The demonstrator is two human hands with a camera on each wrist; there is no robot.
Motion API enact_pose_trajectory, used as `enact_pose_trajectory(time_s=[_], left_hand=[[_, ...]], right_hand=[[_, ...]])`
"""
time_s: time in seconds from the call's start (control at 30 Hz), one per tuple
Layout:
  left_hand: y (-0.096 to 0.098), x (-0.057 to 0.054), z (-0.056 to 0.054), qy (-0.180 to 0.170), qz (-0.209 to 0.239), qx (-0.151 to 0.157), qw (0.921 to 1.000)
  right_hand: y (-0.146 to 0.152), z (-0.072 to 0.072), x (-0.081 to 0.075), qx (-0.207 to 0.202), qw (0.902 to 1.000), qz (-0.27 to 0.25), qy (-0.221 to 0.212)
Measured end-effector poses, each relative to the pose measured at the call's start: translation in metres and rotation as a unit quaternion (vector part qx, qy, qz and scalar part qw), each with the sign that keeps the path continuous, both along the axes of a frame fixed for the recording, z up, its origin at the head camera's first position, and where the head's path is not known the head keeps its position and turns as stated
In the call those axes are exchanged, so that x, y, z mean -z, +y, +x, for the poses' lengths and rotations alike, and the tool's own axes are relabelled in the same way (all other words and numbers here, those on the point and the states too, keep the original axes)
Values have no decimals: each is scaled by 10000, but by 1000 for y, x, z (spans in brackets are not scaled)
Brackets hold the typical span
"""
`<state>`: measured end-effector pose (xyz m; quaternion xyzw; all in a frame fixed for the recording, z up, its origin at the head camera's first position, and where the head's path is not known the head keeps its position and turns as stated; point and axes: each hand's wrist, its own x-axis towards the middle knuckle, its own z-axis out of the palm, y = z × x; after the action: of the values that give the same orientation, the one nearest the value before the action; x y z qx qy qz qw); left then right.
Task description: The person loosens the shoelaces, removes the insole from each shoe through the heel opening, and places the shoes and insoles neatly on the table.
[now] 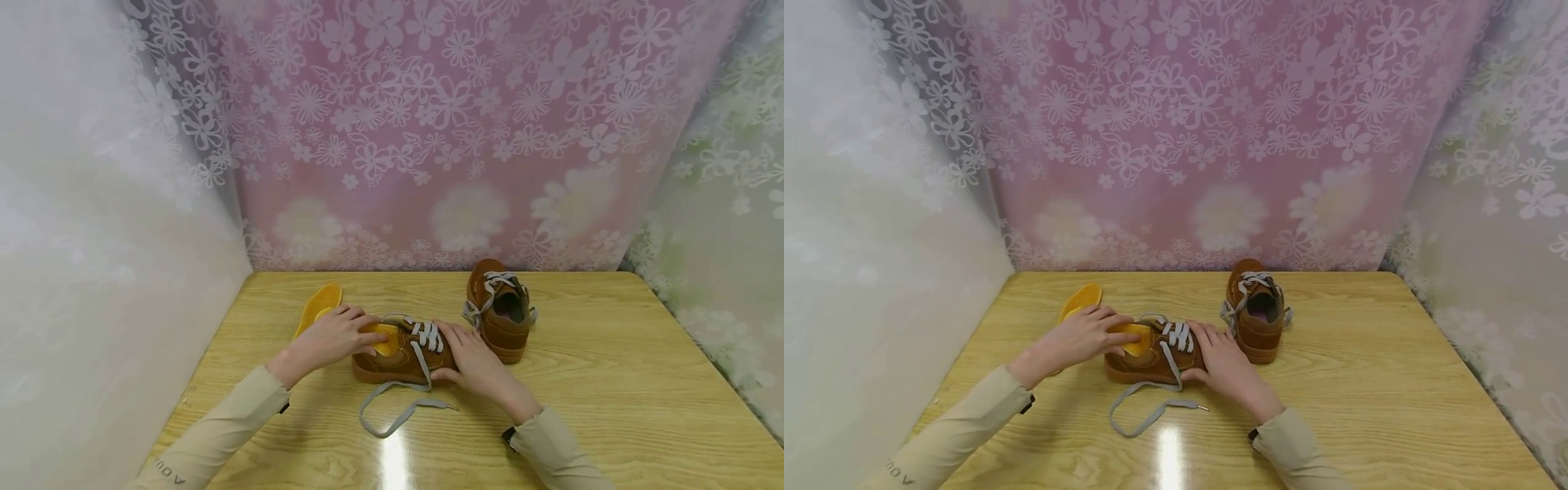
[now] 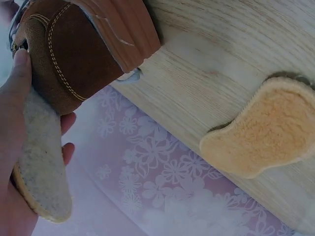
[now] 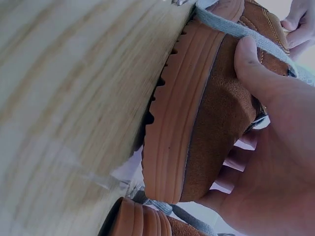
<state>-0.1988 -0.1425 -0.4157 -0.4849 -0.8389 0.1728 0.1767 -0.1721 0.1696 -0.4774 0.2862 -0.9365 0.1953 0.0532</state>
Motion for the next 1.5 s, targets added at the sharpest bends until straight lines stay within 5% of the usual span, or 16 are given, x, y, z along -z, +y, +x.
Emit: enact_pose_trajectory(time_s=[0.53,0.77,0.9,1.07,1.23,1.4,1.5], left_hand=[[-31,-18,3,307,594,193,9976],[-57,-27,6,220,1690,163,9852],[-63,-22,7,50,2463,-274,9688],[-54,-2,6,66,3122,-1113,9434],[-34,25,3,98,3415,-2170,9144],[-12,53,-4,402,3519,-2911,8887],[-1,67,-5,88,3332,-3425,8784]], right_hand=[[1,0,0,85,9998,21,178],[2,0,-1,70,9999,-76,115],[1,-1,0,80,9999,-108,56],[1,-2,1,46,9998,-175,39],[1,-1,2,56,9998,-159,57],[1,-1,1,53,9998,-181,52],[0,0,0,38,9998,-192,49]])
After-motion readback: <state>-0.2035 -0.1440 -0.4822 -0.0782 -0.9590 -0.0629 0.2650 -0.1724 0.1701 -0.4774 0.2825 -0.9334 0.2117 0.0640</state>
